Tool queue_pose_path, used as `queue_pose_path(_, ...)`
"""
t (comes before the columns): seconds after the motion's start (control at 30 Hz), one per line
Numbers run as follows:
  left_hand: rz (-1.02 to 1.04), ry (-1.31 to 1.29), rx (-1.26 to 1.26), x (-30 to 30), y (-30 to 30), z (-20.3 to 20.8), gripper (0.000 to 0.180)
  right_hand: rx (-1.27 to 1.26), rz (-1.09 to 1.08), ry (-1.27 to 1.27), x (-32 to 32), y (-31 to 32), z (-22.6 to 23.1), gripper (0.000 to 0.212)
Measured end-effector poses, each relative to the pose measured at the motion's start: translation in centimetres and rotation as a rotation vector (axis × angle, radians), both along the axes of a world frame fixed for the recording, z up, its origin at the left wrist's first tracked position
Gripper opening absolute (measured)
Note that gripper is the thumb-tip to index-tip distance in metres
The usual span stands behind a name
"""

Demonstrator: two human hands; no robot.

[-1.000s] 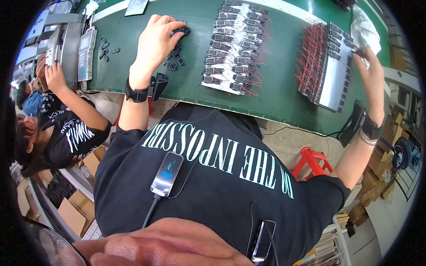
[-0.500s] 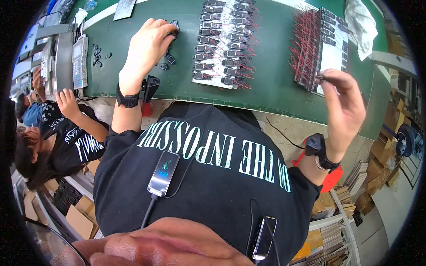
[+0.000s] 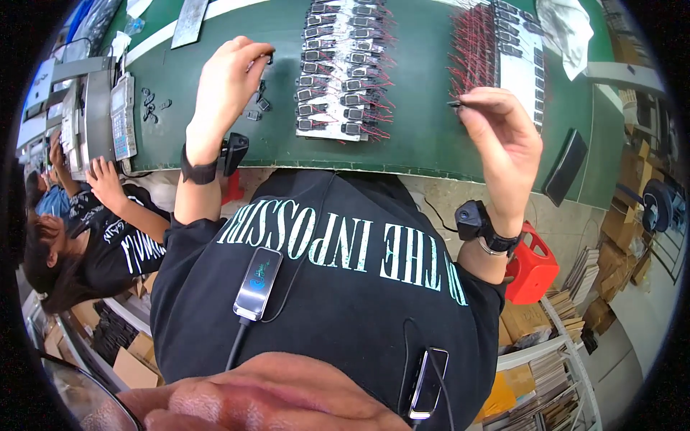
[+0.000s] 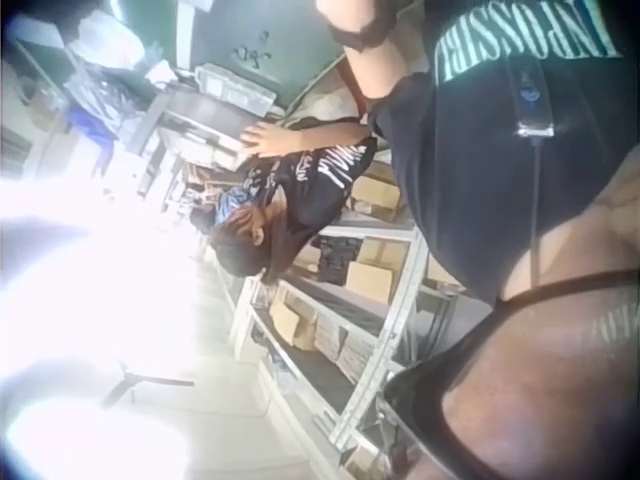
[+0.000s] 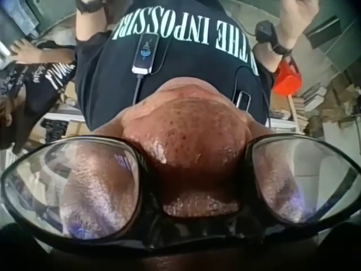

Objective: Assembling small black components into a grid-like holder on an assembly line.

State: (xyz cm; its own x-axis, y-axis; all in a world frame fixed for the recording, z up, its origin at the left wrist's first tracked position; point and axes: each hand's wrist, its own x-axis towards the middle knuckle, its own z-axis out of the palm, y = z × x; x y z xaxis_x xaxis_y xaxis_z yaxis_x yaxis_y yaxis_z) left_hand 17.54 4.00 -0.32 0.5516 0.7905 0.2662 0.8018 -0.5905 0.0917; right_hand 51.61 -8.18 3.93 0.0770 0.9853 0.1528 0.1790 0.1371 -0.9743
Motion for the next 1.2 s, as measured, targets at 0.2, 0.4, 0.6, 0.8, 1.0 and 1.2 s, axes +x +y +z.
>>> queue_pose_path(0.2,0.008,-1.181,-0.614,7.0,-1.6,2.7,0.024,-0.022,0.081,0.259,-4.7,1.3,0.2,0.017)
queue_pose_path(0.4,0.004,-1.504,-0.997,11.2,-3.8,1.8,0.025,0.007,-0.086,0.157,-7.2,3.1,-1.3,0.018)
queue_pose_path(0.6,-0.021,-1.393,-1.132,10.6,-3.7,1.3,0.028,-0.015,-0.099,0.014,-6.6,3.8,-3.0,0.018)
queue_pose_path(0.8,0.000,-1.405,-1.162,10.4,-3.8,0.9,0.029,-0.056,-0.049,0.175,-6.7,4.1,-3.4,0.017)
queue_pose_path(1.0,0.014,-1.451,-1.157,10.6,-3.8,0.5,0.025,-0.125,-0.074,0.149,-7.1,4.0,-3.3,0.016)
queue_pose_path(1.2,0.008,-1.433,-1.130,10.8,-4.0,0.3,0.024,-0.161,-0.080,0.106,-6.8,4.0,-3.3,0.015)
